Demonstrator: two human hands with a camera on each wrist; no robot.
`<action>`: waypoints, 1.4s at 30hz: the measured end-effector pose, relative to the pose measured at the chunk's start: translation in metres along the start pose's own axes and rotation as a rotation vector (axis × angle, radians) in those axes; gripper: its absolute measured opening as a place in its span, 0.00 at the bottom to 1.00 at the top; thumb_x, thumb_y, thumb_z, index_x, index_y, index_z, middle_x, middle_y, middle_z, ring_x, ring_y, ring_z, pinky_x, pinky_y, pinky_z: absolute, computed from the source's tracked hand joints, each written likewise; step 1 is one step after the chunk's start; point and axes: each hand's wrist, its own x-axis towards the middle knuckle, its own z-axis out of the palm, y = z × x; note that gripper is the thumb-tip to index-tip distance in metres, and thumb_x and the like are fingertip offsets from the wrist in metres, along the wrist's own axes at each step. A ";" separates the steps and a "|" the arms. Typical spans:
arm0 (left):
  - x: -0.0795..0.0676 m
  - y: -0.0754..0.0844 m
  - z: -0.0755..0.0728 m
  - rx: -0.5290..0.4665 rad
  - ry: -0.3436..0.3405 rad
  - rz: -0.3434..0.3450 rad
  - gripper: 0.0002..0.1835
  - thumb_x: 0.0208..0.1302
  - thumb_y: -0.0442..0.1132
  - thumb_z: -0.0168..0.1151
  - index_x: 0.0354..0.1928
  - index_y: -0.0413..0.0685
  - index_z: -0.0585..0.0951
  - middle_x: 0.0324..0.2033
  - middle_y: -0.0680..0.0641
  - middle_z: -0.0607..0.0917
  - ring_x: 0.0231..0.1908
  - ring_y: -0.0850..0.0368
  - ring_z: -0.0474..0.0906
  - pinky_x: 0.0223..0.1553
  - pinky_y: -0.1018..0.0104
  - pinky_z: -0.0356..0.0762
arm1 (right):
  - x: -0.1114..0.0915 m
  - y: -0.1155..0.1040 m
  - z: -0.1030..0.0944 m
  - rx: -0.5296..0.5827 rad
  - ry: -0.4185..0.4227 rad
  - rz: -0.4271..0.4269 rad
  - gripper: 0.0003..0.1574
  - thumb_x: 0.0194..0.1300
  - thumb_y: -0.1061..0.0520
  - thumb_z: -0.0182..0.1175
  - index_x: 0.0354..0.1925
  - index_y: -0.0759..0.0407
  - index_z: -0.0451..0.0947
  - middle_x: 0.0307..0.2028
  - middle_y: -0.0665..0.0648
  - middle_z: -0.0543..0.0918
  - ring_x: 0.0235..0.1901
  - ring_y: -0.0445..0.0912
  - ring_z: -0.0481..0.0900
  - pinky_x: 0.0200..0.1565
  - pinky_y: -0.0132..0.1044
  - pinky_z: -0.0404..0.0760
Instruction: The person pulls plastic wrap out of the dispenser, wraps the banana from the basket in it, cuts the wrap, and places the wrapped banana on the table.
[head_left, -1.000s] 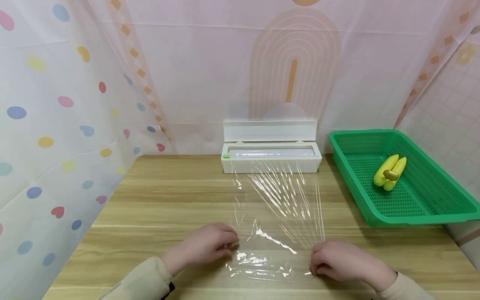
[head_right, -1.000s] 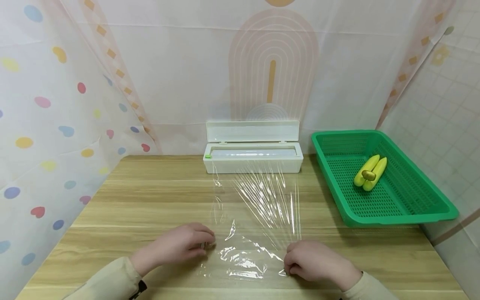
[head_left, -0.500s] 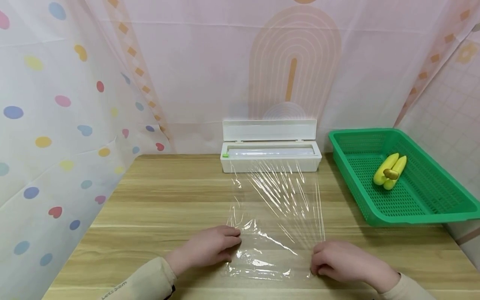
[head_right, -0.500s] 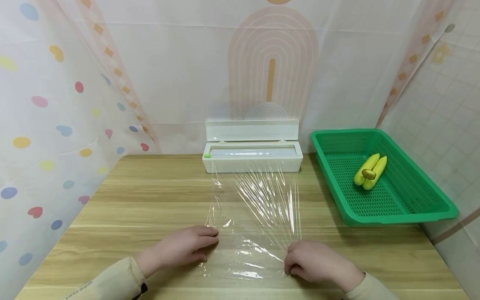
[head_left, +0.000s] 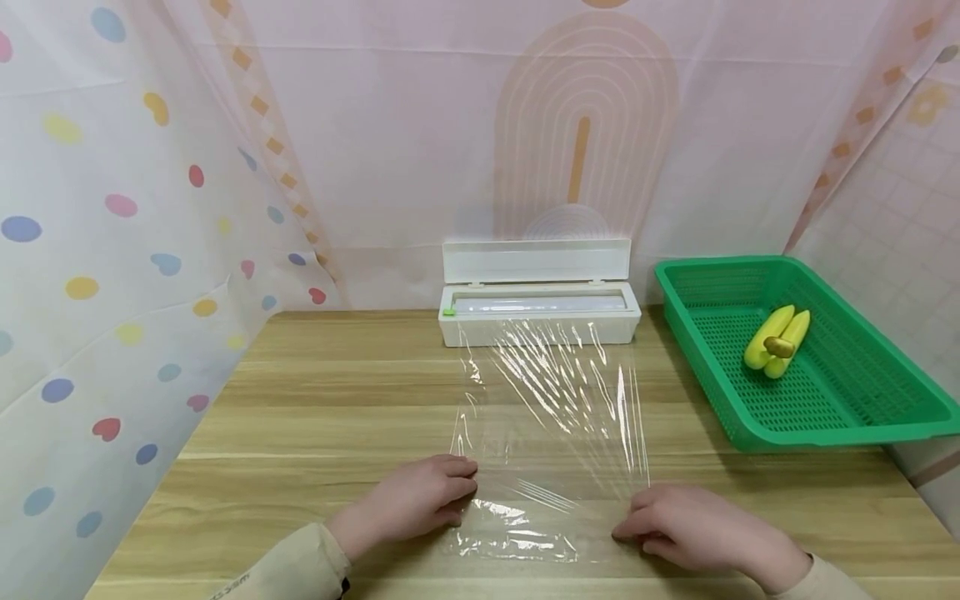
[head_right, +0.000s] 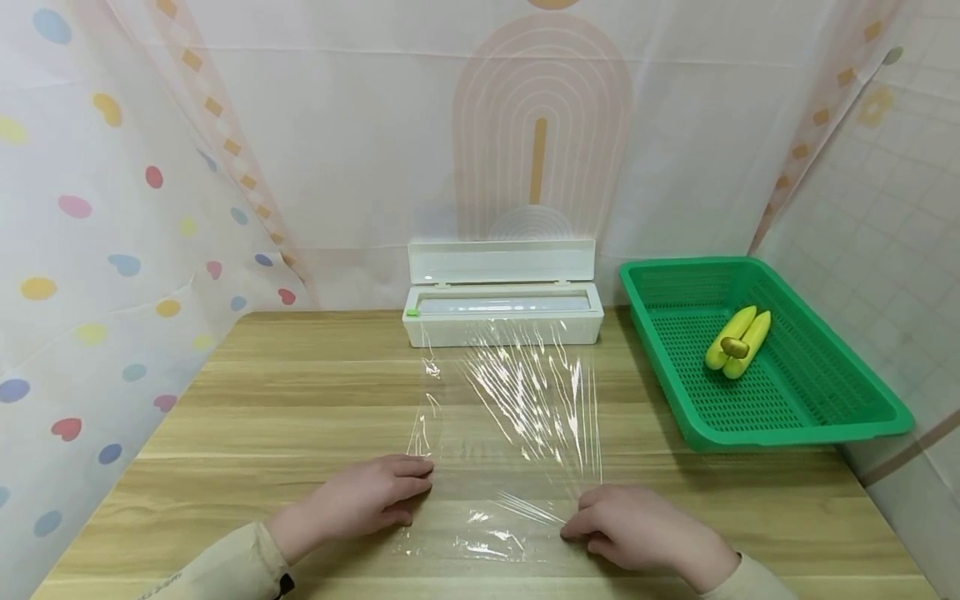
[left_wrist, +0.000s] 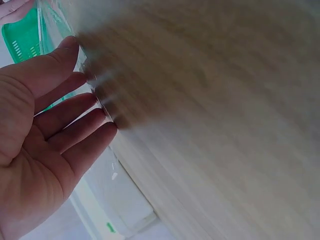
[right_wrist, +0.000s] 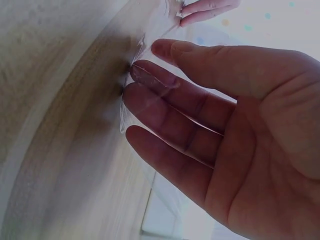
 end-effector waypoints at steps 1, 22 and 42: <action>0.000 0.000 0.000 0.000 0.004 0.003 0.18 0.56 0.43 0.73 0.47 0.45 0.83 0.55 0.42 0.82 0.56 0.48 0.77 0.61 0.58 0.73 | 0.000 0.000 0.000 0.001 -0.002 0.006 0.16 0.56 0.60 0.70 0.44 0.48 0.86 0.35 0.38 0.79 0.35 0.31 0.75 0.34 0.28 0.77; -0.005 0.002 -0.001 0.015 0.018 -0.012 0.22 0.53 0.43 0.75 0.48 0.42 0.83 0.54 0.42 0.82 0.55 0.48 0.78 0.60 0.59 0.74 | -0.005 0.006 -0.012 0.049 0.076 0.028 0.15 0.57 0.61 0.69 0.43 0.47 0.84 0.39 0.40 0.80 0.38 0.33 0.78 0.35 0.31 0.81; -0.005 0.001 0.001 -0.010 0.040 -0.012 0.24 0.51 0.42 0.76 0.49 0.41 0.83 0.52 0.44 0.82 0.54 0.49 0.78 0.60 0.59 0.74 | -0.019 0.025 -0.044 -0.077 0.248 0.180 0.19 0.57 0.62 0.71 0.48 0.52 0.84 0.42 0.44 0.83 0.41 0.39 0.80 0.40 0.39 0.83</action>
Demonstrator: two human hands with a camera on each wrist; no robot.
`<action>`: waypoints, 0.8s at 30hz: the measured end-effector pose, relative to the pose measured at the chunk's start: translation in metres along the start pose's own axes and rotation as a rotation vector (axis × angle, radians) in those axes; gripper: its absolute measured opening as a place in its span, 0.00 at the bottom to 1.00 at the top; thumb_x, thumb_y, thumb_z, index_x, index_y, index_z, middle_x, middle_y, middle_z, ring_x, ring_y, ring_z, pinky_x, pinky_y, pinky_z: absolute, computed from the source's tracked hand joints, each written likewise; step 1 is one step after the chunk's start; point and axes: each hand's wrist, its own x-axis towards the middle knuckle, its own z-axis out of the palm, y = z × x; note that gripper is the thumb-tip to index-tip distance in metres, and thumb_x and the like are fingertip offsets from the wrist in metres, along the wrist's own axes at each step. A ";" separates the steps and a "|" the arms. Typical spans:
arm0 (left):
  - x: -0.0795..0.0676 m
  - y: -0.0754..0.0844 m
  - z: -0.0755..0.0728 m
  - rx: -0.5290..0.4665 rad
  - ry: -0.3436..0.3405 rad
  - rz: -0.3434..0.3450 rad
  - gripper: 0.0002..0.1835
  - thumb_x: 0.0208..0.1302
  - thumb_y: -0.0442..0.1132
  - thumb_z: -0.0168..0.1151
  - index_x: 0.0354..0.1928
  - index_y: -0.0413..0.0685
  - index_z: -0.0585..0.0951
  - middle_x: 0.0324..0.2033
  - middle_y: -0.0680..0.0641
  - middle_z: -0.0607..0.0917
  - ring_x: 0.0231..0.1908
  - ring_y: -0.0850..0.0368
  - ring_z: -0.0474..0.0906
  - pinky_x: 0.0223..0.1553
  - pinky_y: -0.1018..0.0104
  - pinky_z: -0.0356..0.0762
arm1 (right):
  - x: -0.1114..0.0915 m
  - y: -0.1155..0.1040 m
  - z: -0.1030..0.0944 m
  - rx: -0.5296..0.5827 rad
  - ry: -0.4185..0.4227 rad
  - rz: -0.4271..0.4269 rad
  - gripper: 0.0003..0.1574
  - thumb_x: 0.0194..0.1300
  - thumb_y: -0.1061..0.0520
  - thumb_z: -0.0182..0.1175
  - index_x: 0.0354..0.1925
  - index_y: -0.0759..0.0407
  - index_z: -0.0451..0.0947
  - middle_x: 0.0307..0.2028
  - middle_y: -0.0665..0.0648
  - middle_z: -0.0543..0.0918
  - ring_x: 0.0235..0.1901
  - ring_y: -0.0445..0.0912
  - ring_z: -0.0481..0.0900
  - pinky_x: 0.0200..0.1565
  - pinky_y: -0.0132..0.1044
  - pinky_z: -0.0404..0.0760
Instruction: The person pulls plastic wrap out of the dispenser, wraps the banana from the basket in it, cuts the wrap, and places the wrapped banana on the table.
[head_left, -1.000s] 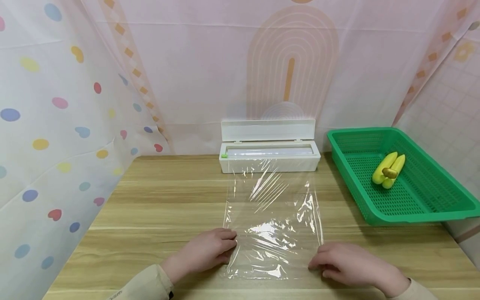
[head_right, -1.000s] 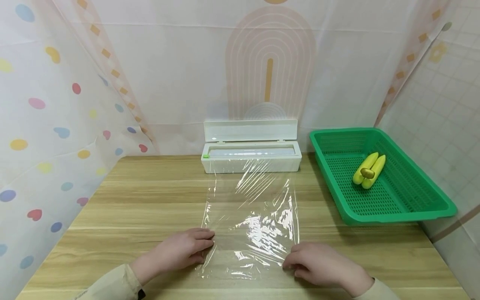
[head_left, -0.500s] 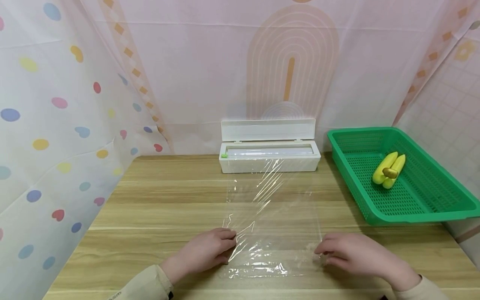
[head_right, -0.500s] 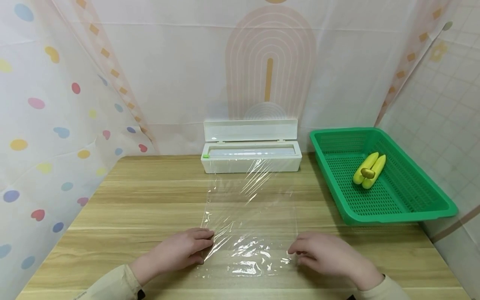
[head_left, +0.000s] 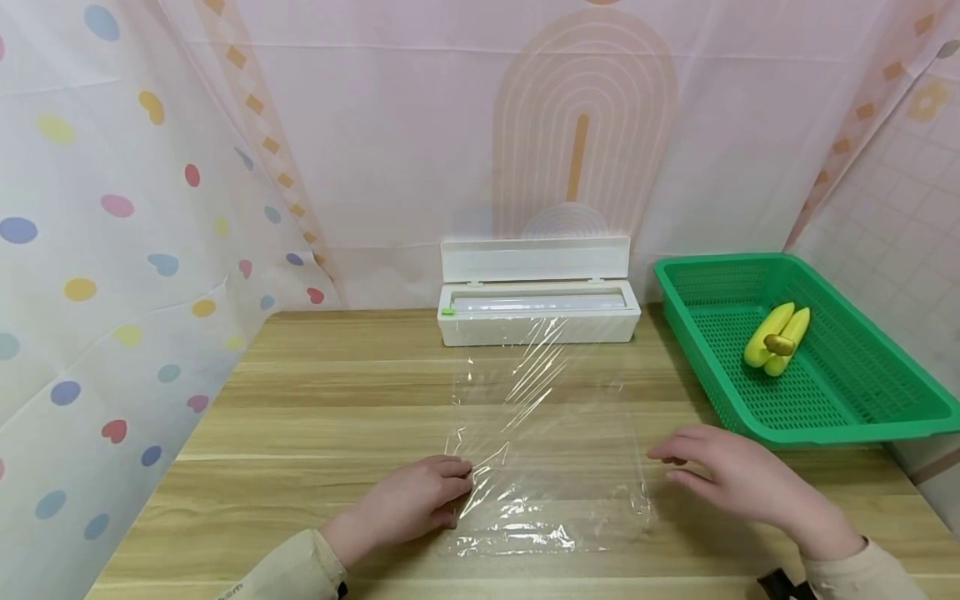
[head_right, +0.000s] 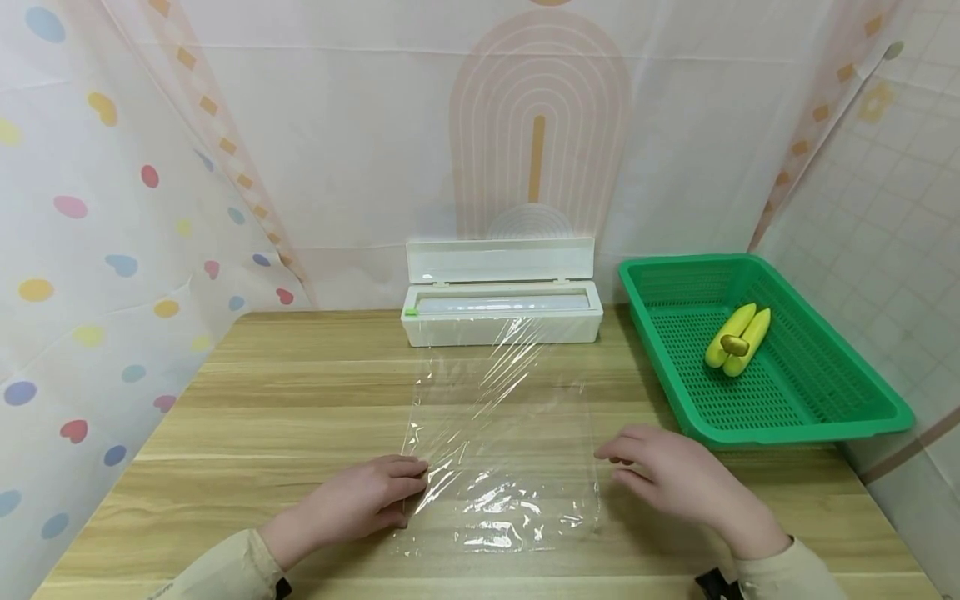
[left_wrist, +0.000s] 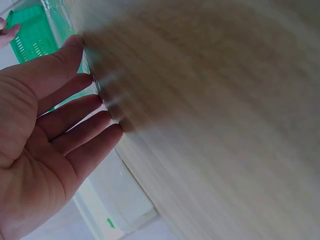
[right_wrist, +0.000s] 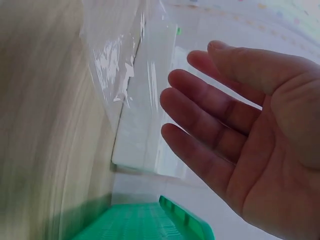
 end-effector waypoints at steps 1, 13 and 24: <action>0.000 0.000 0.000 -0.002 -0.002 -0.003 0.24 0.51 0.42 0.76 0.49 0.41 0.83 0.52 0.44 0.82 0.55 0.49 0.78 0.60 0.59 0.74 | 0.000 0.000 -0.001 0.002 0.003 0.011 0.19 0.57 0.63 0.71 0.48 0.53 0.84 0.42 0.44 0.83 0.41 0.39 0.80 0.39 0.39 0.83; 0.000 0.000 0.001 0.002 -0.010 -0.020 0.23 0.51 0.43 0.76 0.49 0.42 0.84 0.53 0.42 0.82 0.55 0.48 0.78 0.60 0.60 0.74 | 0.003 -0.001 -0.013 -0.042 0.051 0.095 0.20 0.56 0.62 0.72 0.47 0.49 0.84 0.43 0.41 0.84 0.43 0.40 0.81 0.41 0.40 0.83; 0.000 0.000 0.000 -0.005 -0.023 -0.035 0.23 0.51 0.43 0.76 0.49 0.43 0.84 0.54 0.43 0.83 0.56 0.48 0.78 0.60 0.60 0.74 | 0.002 0.002 -0.022 -0.099 0.131 0.091 0.22 0.53 0.62 0.73 0.48 0.52 0.84 0.42 0.43 0.84 0.40 0.39 0.81 0.38 0.40 0.83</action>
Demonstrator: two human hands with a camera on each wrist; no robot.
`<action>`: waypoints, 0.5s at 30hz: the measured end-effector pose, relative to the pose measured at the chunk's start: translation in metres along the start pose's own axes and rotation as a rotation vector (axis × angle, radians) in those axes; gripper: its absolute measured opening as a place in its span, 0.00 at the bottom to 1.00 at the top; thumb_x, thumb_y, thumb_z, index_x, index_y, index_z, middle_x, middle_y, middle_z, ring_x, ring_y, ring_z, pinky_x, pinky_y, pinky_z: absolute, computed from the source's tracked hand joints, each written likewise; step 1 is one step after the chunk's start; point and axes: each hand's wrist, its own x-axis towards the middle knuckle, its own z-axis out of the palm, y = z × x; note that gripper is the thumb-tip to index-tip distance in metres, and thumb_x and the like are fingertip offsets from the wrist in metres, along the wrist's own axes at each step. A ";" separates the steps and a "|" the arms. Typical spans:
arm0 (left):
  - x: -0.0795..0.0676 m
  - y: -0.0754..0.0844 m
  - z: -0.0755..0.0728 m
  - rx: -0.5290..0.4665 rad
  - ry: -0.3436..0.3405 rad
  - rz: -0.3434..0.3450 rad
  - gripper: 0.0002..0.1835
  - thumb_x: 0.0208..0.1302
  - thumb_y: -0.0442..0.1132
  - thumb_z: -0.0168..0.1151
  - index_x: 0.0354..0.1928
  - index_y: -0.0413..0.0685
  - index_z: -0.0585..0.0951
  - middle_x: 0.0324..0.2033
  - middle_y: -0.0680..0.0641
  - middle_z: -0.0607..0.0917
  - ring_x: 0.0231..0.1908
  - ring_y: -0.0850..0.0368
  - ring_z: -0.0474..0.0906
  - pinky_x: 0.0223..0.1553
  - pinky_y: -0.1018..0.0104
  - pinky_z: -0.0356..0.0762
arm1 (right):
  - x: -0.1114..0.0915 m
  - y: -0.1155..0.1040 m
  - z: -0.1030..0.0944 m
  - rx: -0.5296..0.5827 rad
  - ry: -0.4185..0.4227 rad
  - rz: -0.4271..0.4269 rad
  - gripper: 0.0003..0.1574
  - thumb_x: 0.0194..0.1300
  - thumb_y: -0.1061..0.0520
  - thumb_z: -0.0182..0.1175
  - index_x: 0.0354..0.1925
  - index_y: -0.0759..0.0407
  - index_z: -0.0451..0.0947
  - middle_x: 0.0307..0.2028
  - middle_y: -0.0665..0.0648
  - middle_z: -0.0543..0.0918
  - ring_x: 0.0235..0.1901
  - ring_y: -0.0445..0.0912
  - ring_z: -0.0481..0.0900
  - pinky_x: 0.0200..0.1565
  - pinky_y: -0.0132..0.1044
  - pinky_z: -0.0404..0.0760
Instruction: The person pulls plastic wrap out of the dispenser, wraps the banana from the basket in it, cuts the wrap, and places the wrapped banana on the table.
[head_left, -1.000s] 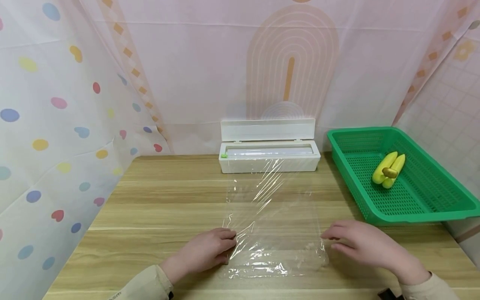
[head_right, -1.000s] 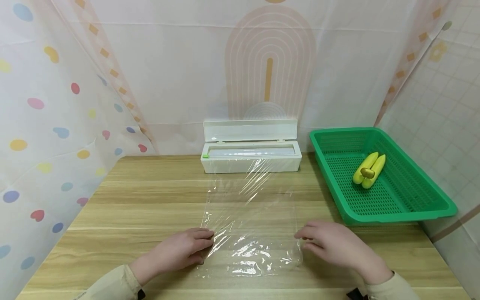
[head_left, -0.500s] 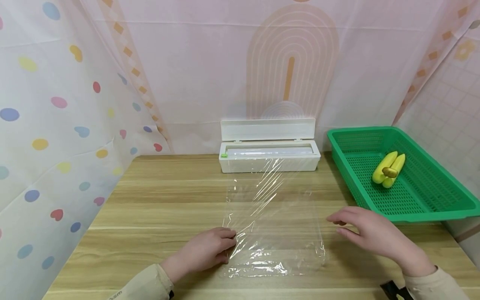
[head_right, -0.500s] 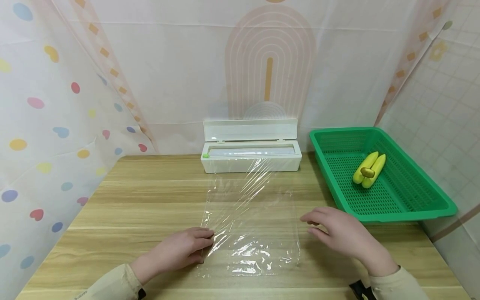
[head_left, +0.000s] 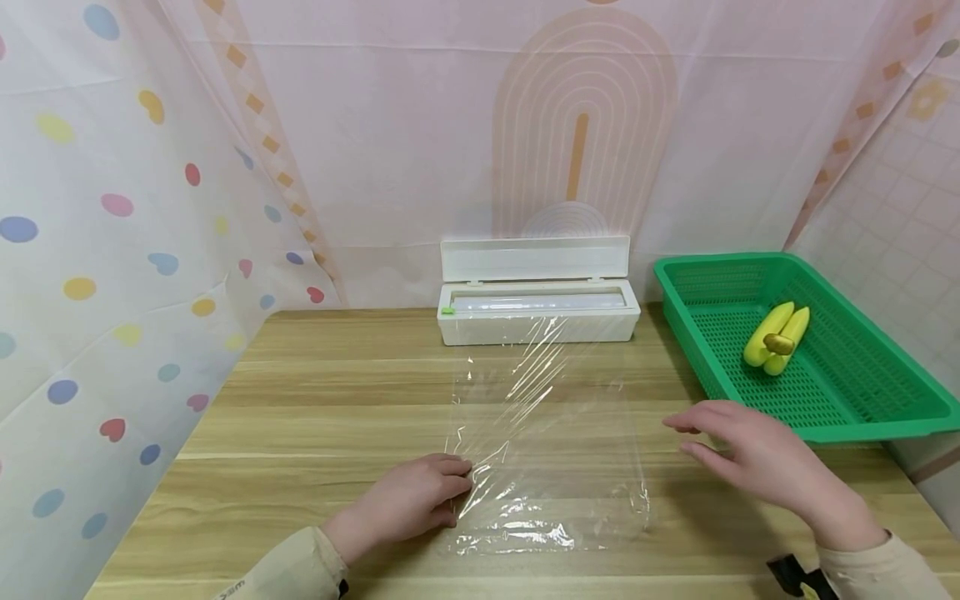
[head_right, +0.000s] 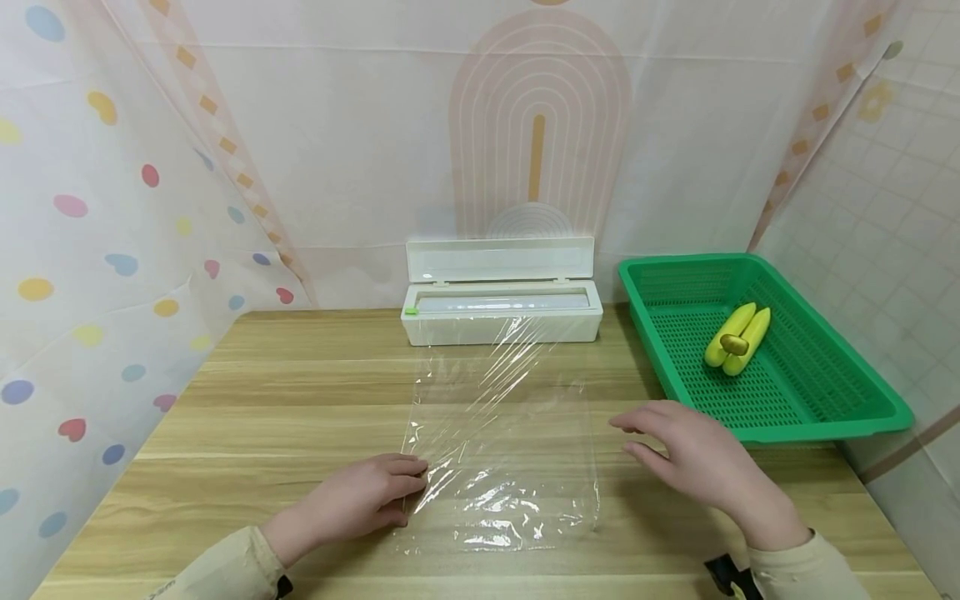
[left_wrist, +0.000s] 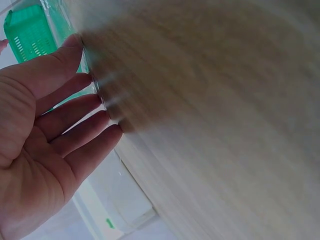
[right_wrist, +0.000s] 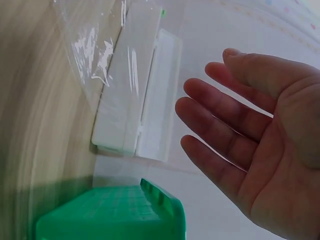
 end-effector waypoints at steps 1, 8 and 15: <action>0.000 0.000 0.000 0.000 0.001 0.001 0.23 0.50 0.43 0.76 0.48 0.43 0.84 0.53 0.43 0.83 0.55 0.48 0.78 0.60 0.60 0.74 | 0.000 0.001 -0.001 -0.005 0.010 0.002 0.23 0.52 0.63 0.74 0.48 0.53 0.84 0.42 0.44 0.84 0.40 0.40 0.81 0.38 0.40 0.83; 0.000 0.001 -0.001 0.011 0.001 0.003 0.23 0.50 0.44 0.76 0.48 0.44 0.84 0.54 0.44 0.82 0.55 0.49 0.78 0.59 0.60 0.74 | 0.001 0.005 -0.011 -0.052 0.062 0.058 0.25 0.50 0.64 0.74 0.49 0.53 0.84 0.41 0.45 0.85 0.39 0.41 0.82 0.36 0.43 0.83; 0.000 0.002 -0.002 0.020 0.009 0.013 0.23 0.51 0.45 0.76 0.48 0.45 0.84 0.54 0.43 0.82 0.55 0.48 0.78 0.58 0.59 0.76 | -0.003 0.012 -0.018 -0.050 0.084 0.105 0.27 0.50 0.65 0.74 0.49 0.50 0.84 0.43 0.45 0.85 0.39 0.41 0.82 0.37 0.39 0.82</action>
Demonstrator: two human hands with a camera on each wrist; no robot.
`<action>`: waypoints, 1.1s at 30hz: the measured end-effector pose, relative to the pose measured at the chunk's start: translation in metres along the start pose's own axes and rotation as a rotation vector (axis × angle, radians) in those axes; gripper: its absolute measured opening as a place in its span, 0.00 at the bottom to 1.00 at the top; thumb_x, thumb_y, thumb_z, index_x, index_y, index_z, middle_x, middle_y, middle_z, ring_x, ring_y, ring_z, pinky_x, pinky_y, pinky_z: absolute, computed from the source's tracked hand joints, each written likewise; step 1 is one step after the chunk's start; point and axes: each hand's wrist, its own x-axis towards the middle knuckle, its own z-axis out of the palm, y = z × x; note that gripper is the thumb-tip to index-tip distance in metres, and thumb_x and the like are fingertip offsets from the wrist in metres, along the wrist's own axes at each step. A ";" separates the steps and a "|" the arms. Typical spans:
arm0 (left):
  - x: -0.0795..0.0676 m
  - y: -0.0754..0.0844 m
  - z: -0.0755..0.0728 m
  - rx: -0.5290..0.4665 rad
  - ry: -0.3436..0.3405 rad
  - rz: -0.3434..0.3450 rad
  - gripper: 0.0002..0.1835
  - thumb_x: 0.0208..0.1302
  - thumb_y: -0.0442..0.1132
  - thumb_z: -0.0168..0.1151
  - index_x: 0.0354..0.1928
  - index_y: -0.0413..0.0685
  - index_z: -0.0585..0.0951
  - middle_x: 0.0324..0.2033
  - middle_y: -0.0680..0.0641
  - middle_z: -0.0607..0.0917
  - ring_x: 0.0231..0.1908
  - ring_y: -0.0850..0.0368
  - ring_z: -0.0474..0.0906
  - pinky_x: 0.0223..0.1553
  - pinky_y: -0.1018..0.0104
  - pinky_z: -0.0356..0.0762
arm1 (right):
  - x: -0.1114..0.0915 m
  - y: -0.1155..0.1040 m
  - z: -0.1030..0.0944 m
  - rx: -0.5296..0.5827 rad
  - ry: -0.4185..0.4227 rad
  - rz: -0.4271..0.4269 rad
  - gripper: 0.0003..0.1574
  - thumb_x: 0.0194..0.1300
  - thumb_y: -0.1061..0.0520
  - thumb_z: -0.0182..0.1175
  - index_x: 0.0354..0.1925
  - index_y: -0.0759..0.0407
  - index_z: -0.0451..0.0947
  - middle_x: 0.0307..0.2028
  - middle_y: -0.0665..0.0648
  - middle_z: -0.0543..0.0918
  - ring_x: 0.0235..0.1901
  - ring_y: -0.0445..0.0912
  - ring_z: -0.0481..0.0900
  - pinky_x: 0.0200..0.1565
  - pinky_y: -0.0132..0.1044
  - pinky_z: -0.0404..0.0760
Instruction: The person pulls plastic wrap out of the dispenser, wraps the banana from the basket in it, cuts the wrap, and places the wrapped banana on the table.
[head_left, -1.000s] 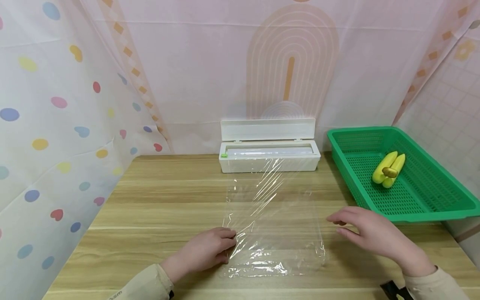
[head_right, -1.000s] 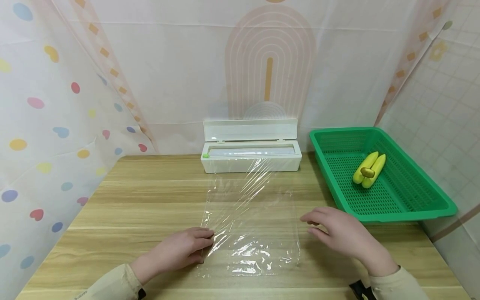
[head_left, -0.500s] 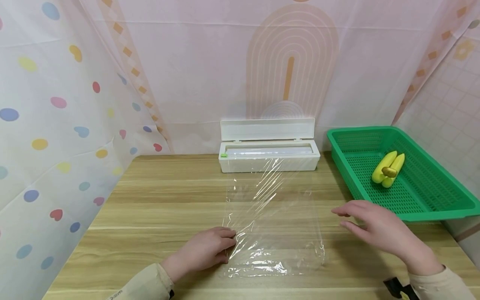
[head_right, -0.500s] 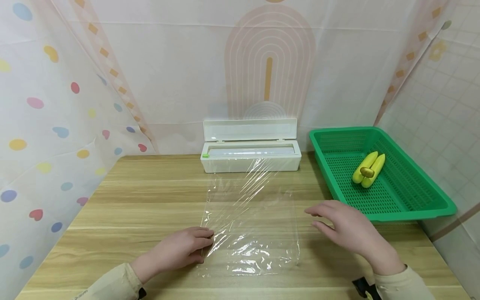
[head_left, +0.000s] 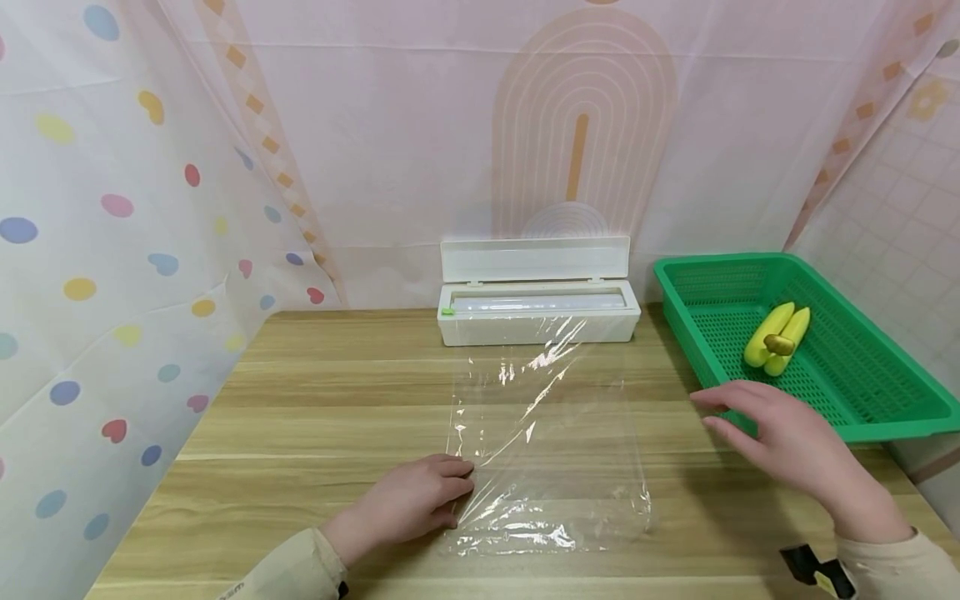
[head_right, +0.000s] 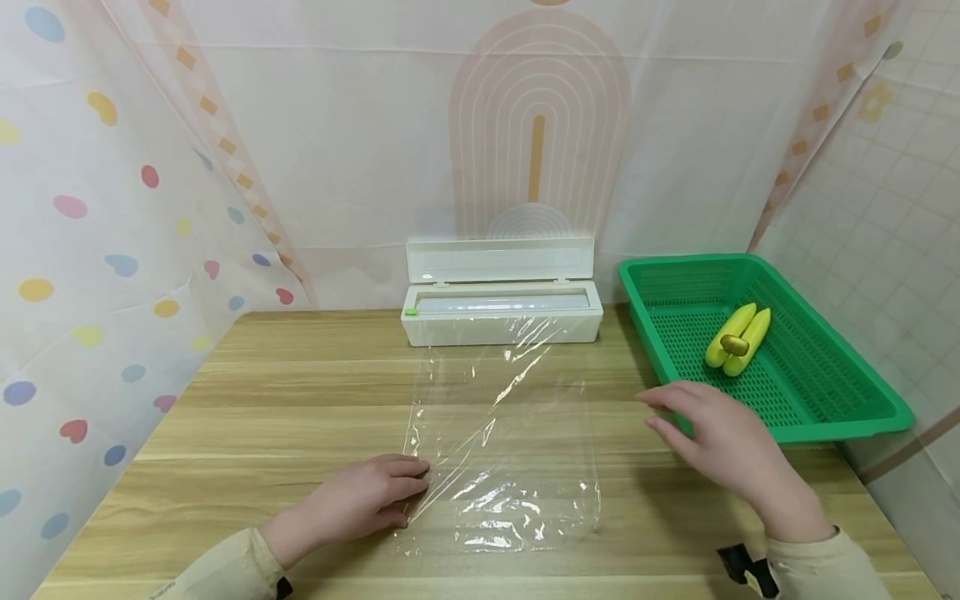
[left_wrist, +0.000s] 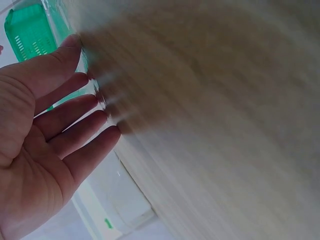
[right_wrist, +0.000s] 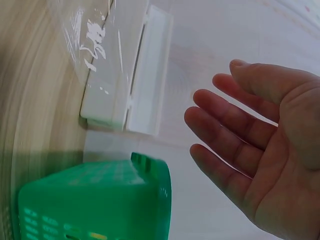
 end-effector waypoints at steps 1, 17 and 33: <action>0.000 0.000 0.000 0.000 0.000 0.000 0.23 0.51 0.45 0.76 0.48 0.45 0.84 0.55 0.44 0.82 0.55 0.48 0.78 0.59 0.59 0.75 | 0.000 0.002 0.000 0.002 0.001 0.005 0.26 0.50 0.65 0.74 0.49 0.50 0.84 0.43 0.46 0.85 0.39 0.41 0.82 0.36 0.39 0.81; 0.003 0.000 0.000 0.018 -0.006 -0.004 0.20 0.51 0.45 0.75 0.47 0.48 0.84 0.55 0.45 0.82 0.55 0.50 0.77 0.57 0.60 0.76 | -0.004 0.032 -0.016 -0.076 0.066 0.147 0.21 0.55 0.65 0.72 0.48 0.59 0.83 0.42 0.57 0.86 0.40 0.52 0.81 0.36 0.45 0.78; 0.005 0.000 0.000 0.007 -0.011 0.000 0.20 0.52 0.45 0.75 0.46 0.48 0.84 0.53 0.47 0.82 0.54 0.51 0.78 0.58 0.61 0.76 | -0.001 0.070 -0.029 -0.052 0.020 0.382 0.18 0.64 0.64 0.66 0.52 0.67 0.80 0.45 0.71 0.81 0.43 0.64 0.78 0.40 0.61 0.76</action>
